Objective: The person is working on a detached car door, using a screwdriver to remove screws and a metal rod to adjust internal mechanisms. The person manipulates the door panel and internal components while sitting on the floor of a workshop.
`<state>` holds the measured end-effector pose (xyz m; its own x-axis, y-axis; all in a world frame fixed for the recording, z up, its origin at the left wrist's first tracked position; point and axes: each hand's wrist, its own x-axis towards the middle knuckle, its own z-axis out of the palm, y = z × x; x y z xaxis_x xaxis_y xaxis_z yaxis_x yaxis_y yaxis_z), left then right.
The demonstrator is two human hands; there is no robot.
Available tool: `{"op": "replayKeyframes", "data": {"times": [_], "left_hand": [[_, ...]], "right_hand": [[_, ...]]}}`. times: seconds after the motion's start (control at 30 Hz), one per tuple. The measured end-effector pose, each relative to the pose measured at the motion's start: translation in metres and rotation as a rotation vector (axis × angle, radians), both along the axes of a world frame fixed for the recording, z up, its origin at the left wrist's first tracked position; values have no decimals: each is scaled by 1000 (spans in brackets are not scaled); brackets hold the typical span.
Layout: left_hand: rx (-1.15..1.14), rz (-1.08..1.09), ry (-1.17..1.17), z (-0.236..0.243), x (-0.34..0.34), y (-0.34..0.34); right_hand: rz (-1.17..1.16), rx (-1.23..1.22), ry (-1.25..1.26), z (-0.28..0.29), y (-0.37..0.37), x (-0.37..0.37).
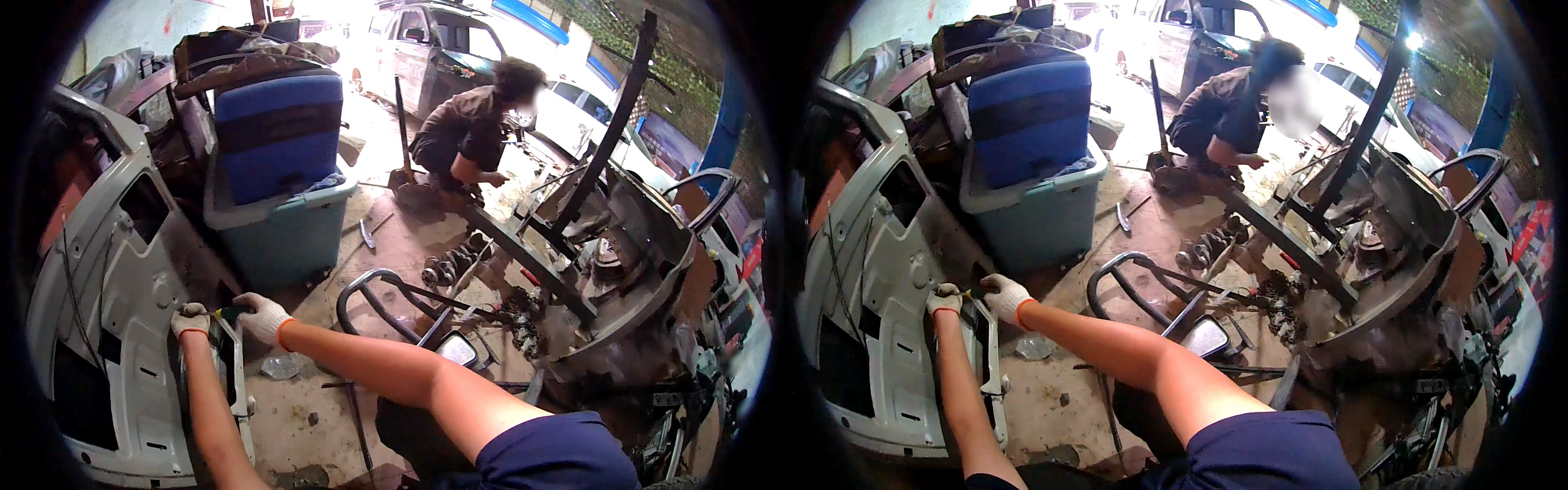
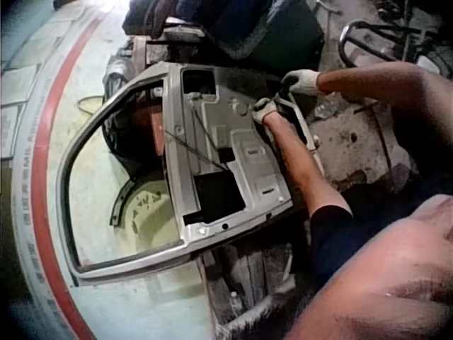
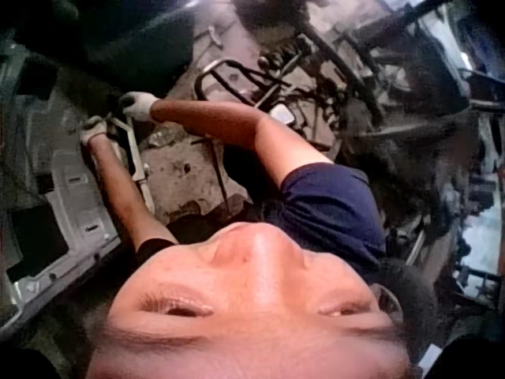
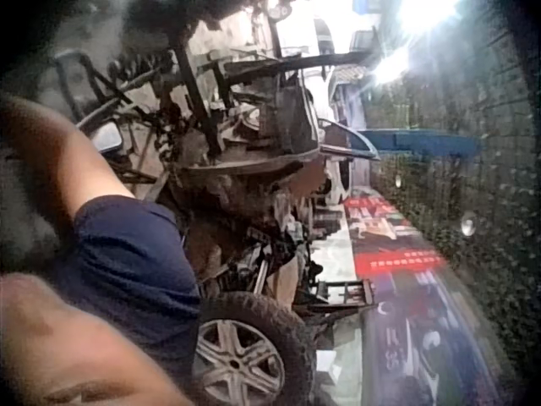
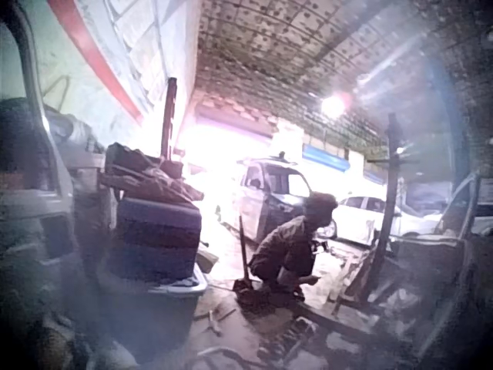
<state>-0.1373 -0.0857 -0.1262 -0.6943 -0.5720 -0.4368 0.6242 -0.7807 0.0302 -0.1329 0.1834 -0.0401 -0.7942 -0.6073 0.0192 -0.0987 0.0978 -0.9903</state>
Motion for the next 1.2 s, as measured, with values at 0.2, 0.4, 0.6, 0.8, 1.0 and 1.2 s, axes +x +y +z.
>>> {"op": "replayKeyframes", "data": {"times": [0.2,0.4,0.6,0.8,1.0,1.2], "left_hand": [[-36,-22,68,-14,0,-15],[-57,-29,0,-10,0,-15],[-154,-215,-32,-20,5,19],[-295,-240,-26,-52,-5,18],[-311,-88,165,-24,-8,-4],[-829,-145,-347,37,23,98]], "right_hand": [[-17,40,-373,12,-14,13],[7,-11,-579,8,-14,12],[-51,97,-443,-16,-3,3],[141,214,-352,24,29,11],[380,373,-237,48,31,12],[499,857,38,56,78,-25]]}}
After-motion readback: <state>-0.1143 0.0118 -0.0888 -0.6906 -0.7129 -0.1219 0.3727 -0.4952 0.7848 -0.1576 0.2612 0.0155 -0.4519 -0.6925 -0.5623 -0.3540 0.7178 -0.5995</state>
